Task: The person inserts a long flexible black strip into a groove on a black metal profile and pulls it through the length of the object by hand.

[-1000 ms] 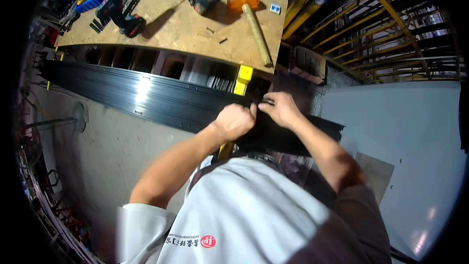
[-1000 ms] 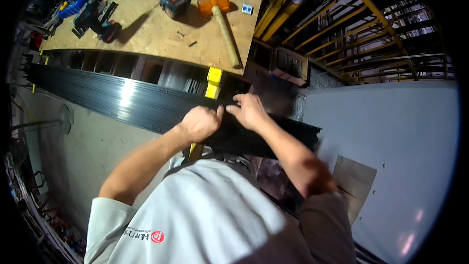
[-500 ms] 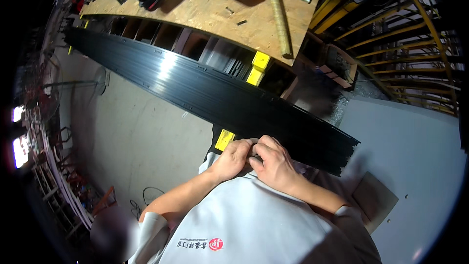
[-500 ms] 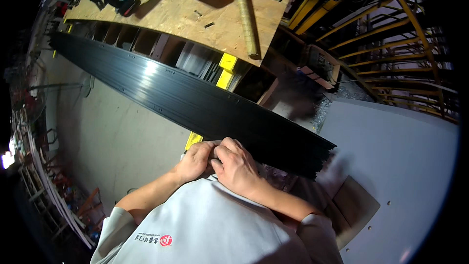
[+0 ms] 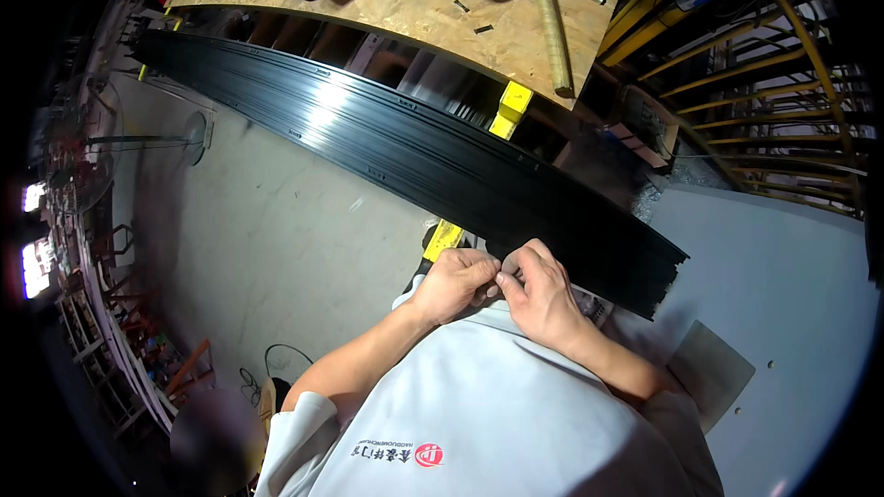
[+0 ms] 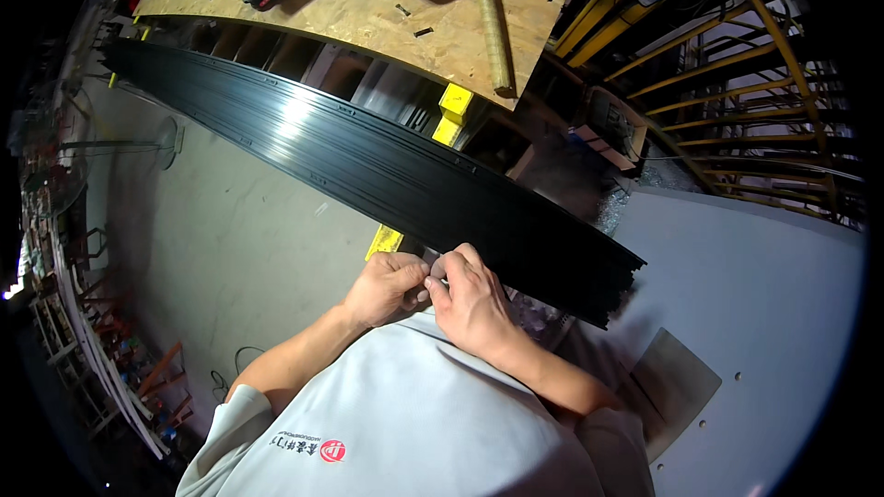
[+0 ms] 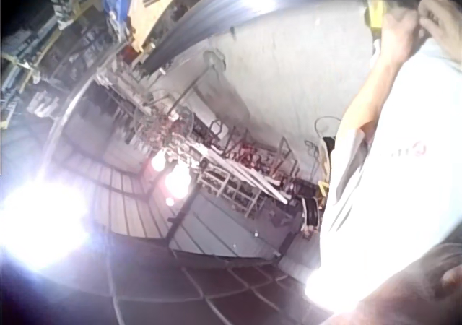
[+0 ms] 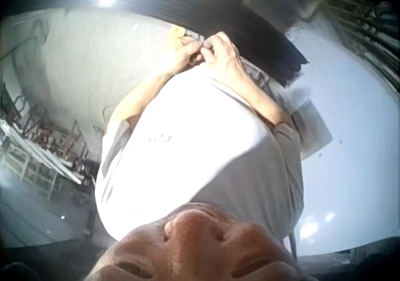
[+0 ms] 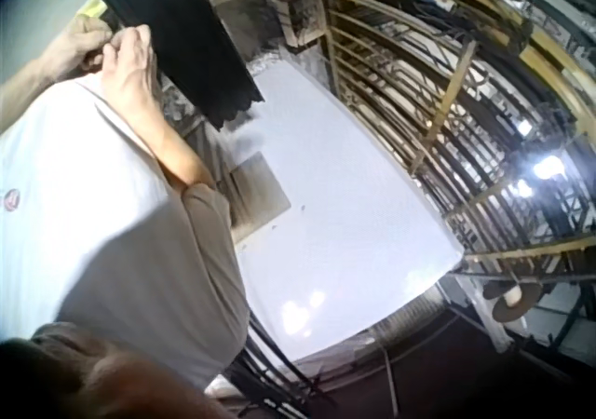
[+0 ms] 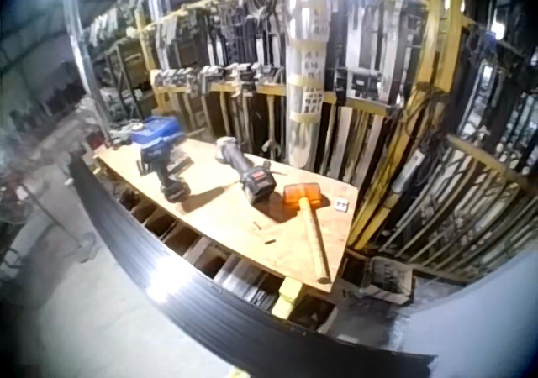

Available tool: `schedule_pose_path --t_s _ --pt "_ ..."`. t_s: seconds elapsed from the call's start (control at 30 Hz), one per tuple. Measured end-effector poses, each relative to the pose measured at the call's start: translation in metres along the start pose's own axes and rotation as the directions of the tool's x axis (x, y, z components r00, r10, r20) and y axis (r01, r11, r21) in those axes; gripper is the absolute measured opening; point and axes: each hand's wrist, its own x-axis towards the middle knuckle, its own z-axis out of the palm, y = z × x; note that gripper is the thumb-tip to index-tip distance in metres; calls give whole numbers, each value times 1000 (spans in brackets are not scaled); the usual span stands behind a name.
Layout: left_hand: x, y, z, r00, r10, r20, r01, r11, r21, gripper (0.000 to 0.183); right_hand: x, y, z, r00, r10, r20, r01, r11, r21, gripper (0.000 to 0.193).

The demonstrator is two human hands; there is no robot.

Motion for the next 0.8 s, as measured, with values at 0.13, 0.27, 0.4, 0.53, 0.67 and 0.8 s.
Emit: schedule_pose_path --t_s 0.13,0.27,0.4,0.53,0.67,0.8 --pt "4 -9 -17 995 43 91 -19 968 -249 24 1 -4 10 990 138 39 -144 959 244 12" --pt "5 1 -28 998 -6 70 27 955 -294 21 8 4 13 978 201 -52 -192 972 132 9" --pt "6 0 -50 996 9 88 23 933 -360 21 33 15 12 986 -12 -165 -36 958 -286 7" --pt "17 1 -53 989 -106 -105 71 954 -291 23 48 24 17 996 -74 -47 49 915 -400 8" --pt "26 11 -44 981 -135 -136 109 977 -181 25 55 30 19 998 -63 -11 51 890 -453 10" --pt "38 13 -43 968 -172 -184 152 981 -120 26 54 32 17 993 -111 32 112 863 -493 11"
